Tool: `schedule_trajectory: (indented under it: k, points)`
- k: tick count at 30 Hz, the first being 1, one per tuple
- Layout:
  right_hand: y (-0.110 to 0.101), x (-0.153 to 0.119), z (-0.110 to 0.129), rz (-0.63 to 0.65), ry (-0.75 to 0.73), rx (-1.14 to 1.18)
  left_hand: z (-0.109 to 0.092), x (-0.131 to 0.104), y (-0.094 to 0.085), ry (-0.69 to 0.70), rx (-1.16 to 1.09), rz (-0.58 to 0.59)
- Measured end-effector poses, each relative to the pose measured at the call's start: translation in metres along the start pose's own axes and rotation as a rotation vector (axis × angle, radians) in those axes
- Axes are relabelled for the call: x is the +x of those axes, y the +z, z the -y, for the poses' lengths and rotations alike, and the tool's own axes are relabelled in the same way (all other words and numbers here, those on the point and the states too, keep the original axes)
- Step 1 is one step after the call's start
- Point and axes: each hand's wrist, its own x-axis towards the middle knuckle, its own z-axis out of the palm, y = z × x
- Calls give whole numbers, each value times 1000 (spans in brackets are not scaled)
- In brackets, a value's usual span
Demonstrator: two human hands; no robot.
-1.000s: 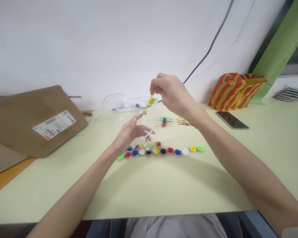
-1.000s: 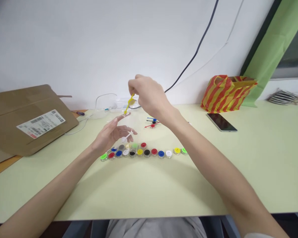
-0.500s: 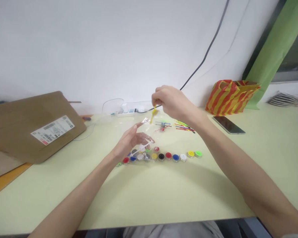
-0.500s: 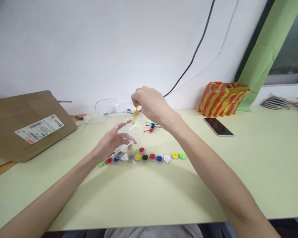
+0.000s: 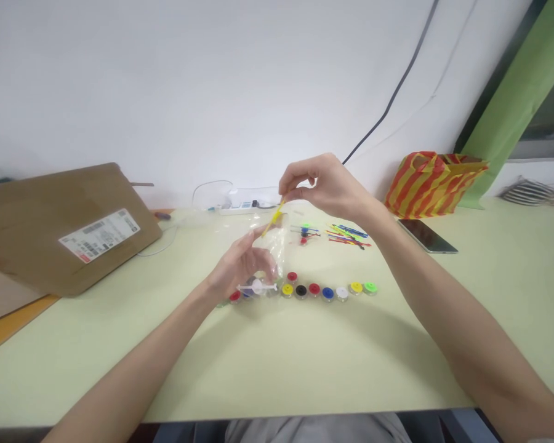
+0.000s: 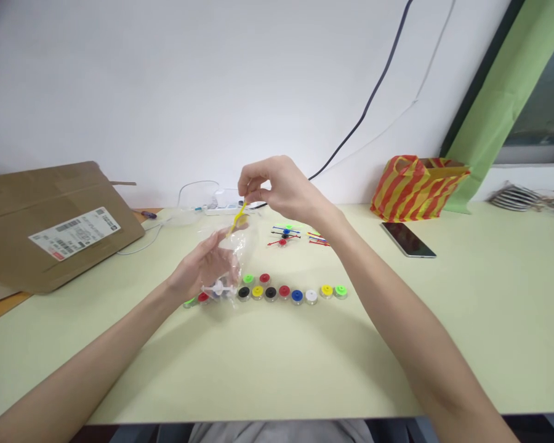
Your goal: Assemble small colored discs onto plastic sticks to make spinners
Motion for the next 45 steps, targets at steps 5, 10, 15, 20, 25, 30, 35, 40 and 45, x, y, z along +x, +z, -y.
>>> schedule_trajectory:
  k: [5,10,15,20,25,30,35,40,45]
  points:
    - [-6,-1,-2,-2,9,-3,1,0,-3,-30,-42,-2]
    - [0,-2,8,130,11,9,3,1,-5,-16,-73,-4]
    - [16,1,16,229,-13,-8,-1,2,2,15,4,3]
    - [29,3,15,240,-23,-118,-2,2,4,20,33,7]
    - [28,0,19,372,37,42,1,2,1,6,13,-49]
    - [20,0,19,414,28,144,0,3,0,35,25,-41]
    - [21,3,13,208,-39,42,0,2,0,59,36,-12]
    - [25,7,7,-103,7,-27,4,2,1,81,145,-41]
    - [28,6,-46,-253,102,-176,8,5,0,94,241,-252]
